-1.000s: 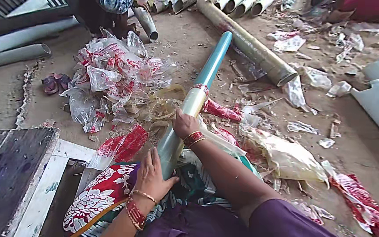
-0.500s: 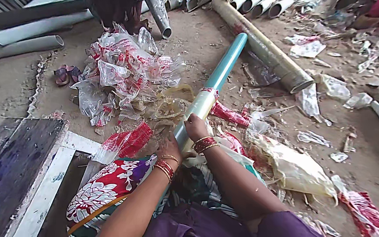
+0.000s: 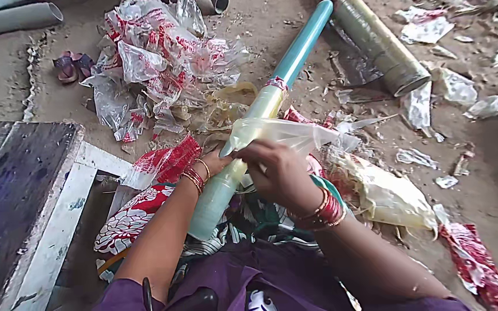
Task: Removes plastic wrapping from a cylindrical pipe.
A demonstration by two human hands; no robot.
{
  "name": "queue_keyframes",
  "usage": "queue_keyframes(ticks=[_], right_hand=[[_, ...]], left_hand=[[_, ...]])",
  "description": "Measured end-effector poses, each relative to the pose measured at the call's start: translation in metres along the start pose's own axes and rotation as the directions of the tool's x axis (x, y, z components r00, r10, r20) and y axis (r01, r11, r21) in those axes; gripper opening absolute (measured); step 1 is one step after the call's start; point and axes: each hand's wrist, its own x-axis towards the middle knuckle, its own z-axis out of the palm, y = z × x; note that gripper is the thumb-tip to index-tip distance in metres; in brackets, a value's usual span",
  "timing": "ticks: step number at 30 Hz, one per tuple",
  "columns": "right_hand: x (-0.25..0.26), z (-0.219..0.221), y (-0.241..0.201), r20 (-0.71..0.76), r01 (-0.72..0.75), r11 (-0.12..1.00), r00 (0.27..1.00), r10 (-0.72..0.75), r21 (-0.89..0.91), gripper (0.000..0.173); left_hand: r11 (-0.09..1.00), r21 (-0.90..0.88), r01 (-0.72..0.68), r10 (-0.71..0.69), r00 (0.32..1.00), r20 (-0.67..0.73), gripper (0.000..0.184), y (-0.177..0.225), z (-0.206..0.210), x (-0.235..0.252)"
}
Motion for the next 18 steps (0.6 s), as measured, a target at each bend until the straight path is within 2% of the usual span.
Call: queue_keyframes(ticks=[2, 3, 4, 5, 6, 8, 9, 11, 13, 14, 15, 16, 17, 18], right_hand=[[-0.016, 0.021, -0.003, 0.298, -0.014, 0.998, 0.954, 0.031, -0.059, 0.026], [-0.024, 0.033, 0.005, 0.374, -0.034, 0.989, 0.923, 0.086, -0.144, 0.035], [-0.03, 0.045, 0.016, 0.384, -0.053, 0.973, 0.913, 0.138, -0.225, 0.044], [-0.034, 0.053, 0.027, 0.368, -0.079, 0.955, 0.911, 0.185, -0.286, 0.046], [-0.035, 0.054, 0.032, 0.406, -0.133, 0.935, 0.874, 0.267, -0.328, 0.043], [-0.026, 0.043, 0.031, 0.582, -0.234, 0.906, 0.703, 0.409, -0.354, 0.027], [-0.023, 0.038, 0.03, 0.621, -0.251, 0.912, 0.671, 0.405, -0.324, 0.021], [-0.024, 0.035, 0.032, 0.609, -0.202, 0.931, 0.711, 0.353, -0.304, 0.018], [-0.02, 0.034, 0.032, 0.594, -0.16, 0.939, 0.739, 0.319, -0.305, 0.018], [-0.015, 0.032, 0.031, 0.593, -0.136, 0.942, 0.747, 0.302, -0.307, 0.019], [-0.007, 0.028, 0.029, 0.613, -0.112, 0.941, 0.733, 0.296, -0.32, 0.02], [0.004, 0.021, 0.026, 0.642, -0.096, 0.934, 0.702, 0.308, -0.344, 0.021], [0.015, 0.01, 0.023, 0.666, -0.091, 0.922, 0.666, 0.337, -0.376, 0.02], [0.022, 0.001, 0.024, 0.644, -0.088, 0.916, 0.684, 0.341, -0.391, 0.019]], left_hand=[[0.997, 0.074, -0.014, 0.013, 1.0, 0.009, 0.065, -0.006, 0.002, 0.008], [0.996, 0.085, -0.031, 0.031, 0.999, 0.008, 0.067, -0.008, 0.005, 0.011], [0.996, 0.083, -0.039, 0.04, 0.999, -0.002, 0.068, -0.009, 0.007, 0.013], [0.997, 0.06, -0.039, 0.04, 0.999, -0.011, 0.07, -0.009, 0.006, 0.012], [1.0, -0.006, -0.029, 0.029, 0.999, -0.022, 0.071, -0.009, 0.007, 0.009], [0.993, -0.114, -0.02, 0.009, 0.996, -0.093, 0.071, -0.011, 0.007, 0.0], [0.998, -0.04, -0.045, 0.038, 0.986, -0.164, 0.071, -0.01, 0.008, -0.01], [0.953, 0.27, -0.139, 0.22, 0.928, -0.3, 0.072, -0.005, 0.021, -0.041], [0.831, 0.508, -0.227, 0.421, 0.853, -0.309, 0.091, -0.011, 0.045, -0.069], [0.784, 0.587, -0.2, 0.414, 0.874, -0.254, 0.108, -0.011, 0.057, -0.081], [0.759, 0.64, -0.121, 0.305, 0.934, -0.185, 0.123, -0.008, 0.064, -0.09], [0.741, 0.671, -0.03, 0.173, 0.974, -0.147, 0.131, -0.004, 0.066, -0.091], [0.725, 0.687, 0.047, 0.081, 0.985, -0.153, 0.133, -0.002, 0.063, -0.088], [0.714, 0.691, 0.112, 0.017, 0.984, -0.176, 0.134, -0.001, 0.058, -0.085]])
